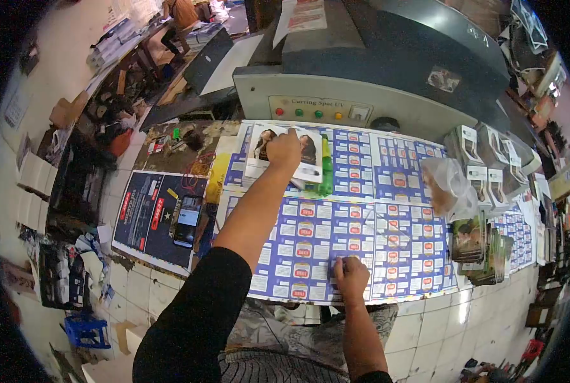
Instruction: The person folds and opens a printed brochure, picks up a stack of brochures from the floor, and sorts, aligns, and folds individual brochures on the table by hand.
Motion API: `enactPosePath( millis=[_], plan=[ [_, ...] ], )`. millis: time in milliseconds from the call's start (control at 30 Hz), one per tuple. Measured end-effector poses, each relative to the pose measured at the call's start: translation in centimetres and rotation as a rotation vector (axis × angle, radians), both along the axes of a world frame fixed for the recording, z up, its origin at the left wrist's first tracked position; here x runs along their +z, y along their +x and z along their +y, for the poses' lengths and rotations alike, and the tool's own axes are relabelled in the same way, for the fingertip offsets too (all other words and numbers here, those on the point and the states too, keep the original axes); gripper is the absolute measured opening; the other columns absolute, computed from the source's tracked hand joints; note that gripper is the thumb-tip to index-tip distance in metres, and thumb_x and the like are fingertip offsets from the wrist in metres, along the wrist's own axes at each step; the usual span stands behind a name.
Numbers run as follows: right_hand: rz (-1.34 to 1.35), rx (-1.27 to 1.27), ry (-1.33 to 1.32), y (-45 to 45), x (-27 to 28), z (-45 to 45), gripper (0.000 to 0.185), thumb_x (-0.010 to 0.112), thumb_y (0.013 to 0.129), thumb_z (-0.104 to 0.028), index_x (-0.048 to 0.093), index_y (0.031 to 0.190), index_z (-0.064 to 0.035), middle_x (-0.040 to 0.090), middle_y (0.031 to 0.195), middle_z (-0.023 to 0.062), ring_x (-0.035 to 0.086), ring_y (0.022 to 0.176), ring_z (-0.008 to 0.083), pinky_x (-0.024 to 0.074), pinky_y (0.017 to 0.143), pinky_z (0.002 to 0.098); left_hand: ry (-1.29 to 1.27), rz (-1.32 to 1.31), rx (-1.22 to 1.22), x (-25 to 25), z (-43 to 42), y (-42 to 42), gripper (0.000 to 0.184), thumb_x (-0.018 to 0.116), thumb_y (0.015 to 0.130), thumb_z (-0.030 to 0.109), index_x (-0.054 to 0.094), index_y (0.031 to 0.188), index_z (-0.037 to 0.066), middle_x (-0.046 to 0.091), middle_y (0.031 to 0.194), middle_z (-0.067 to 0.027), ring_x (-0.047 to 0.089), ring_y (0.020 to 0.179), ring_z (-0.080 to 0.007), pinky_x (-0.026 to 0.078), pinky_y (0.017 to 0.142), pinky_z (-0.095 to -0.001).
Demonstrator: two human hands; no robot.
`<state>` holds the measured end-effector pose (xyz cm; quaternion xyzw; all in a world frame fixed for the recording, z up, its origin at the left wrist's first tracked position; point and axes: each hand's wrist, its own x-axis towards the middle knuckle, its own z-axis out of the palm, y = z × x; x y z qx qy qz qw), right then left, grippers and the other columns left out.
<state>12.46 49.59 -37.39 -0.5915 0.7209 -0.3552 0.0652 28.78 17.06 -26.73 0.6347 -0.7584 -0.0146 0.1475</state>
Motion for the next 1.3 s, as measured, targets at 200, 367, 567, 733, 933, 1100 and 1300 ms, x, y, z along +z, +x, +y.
enactPosePath(
  millis=[200,367,567,733,933,1100,1300],
  plan=[
    [0.039,0.005,0.009,-0.2,-0.3,-0.1,0.025,0.068,0.085,-0.021,0.057,0.067,-0.0064,0.059,0.065,0.0114,0.058,0.056,0.0321,0.0456,0.052,0.0443,0.102,0.122,0.086,-1.4,0.1,-2.1,0.047,0.056,0.088,0.017,0.046,0.129,-0.001,0.07,0.101,-0.0238,0.07,0.093,-0.0385,0.056,0.077,-0.049],
    [0.048,-0.013,0.017,-0.4,-0.4,-0.2,0.026,0.066,0.086,-0.023,0.057,0.067,-0.0063,0.059,0.064,0.0119,0.058,0.056,0.0337,0.0456,0.052,0.0458,0.249,0.323,0.137,-1.7,1.2,-4.4,0.085,0.054,0.093,0.051,0.021,0.151,-0.001,0.061,0.119,-0.0317,0.062,0.113,-0.0424,0.049,0.091,-0.0552],
    [0.049,-0.014,0.018,-0.2,0.2,-0.2,0.027,0.065,0.086,-0.022,0.057,0.066,-0.0063,0.059,0.064,0.0141,0.059,0.056,0.0354,0.0459,0.053,0.0477,0.444,0.382,0.3,-7.0,0.5,-6.4,0.115,0.068,0.078,0.063,0.005,0.156,0.006,0.043,0.143,-0.0306,0.039,0.136,-0.0447,0.037,0.106,-0.0558],
    [-0.008,0.001,-0.001,-0.1,0.1,-0.1,0.026,0.065,0.086,-0.022,0.057,0.067,-0.0063,0.059,0.065,0.0127,0.058,0.058,0.035,0.046,0.054,0.0465,0.439,0.416,0.279,-4.0,3.3,-7.6,0.084,0.052,0.096,0.044,0.005,0.155,0.007,0.055,0.134,-0.0278,0.058,0.117,-0.0451,0.043,0.1,-0.057],
    [0.024,-0.01,-0.009,-0.3,0.0,-0.1,0.026,0.065,0.086,-0.022,0.057,0.068,-0.0062,0.059,0.066,0.0122,0.058,0.058,0.0347,0.0462,0.054,0.0458,0.315,0.485,0.201,-0.5,4.1,-7.9,0.07,0.045,0.099,0.045,0.019,0.152,0.007,0.064,0.117,-0.0288,0.063,0.109,-0.0446,0.047,0.09,-0.056],
    [-0.017,0.008,0.035,-0.1,0.5,-0.3,0.027,0.066,0.086,-0.022,0.057,0.066,-0.0056,0.059,0.065,0.0138,0.059,0.058,0.0357,0.0466,0.055,0.0468,-0.103,-0.056,-0.03,-5.4,2.9,-5.0,0.058,0.051,0.097,0.025,0.033,0.149,0.004,0.042,0.146,-0.0268,0.042,0.135,-0.04,0.036,0.107,-0.0551],
    [-0.032,-0.015,0.024,-0.3,-0.2,0.0,0.026,0.066,0.086,-0.022,0.057,0.069,-0.006,0.059,0.067,0.0143,0.06,0.061,0.0375,0.0456,0.056,0.0491,0.09,-0.161,-0.189,-9.6,5.2,-4.8,0.056,0.052,0.096,0.037,0.048,0.142,0.005,0.036,0.152,-0.0235,0.032,0.142,-0.0353,0.011,0.118,-0.0548]
  ],
)
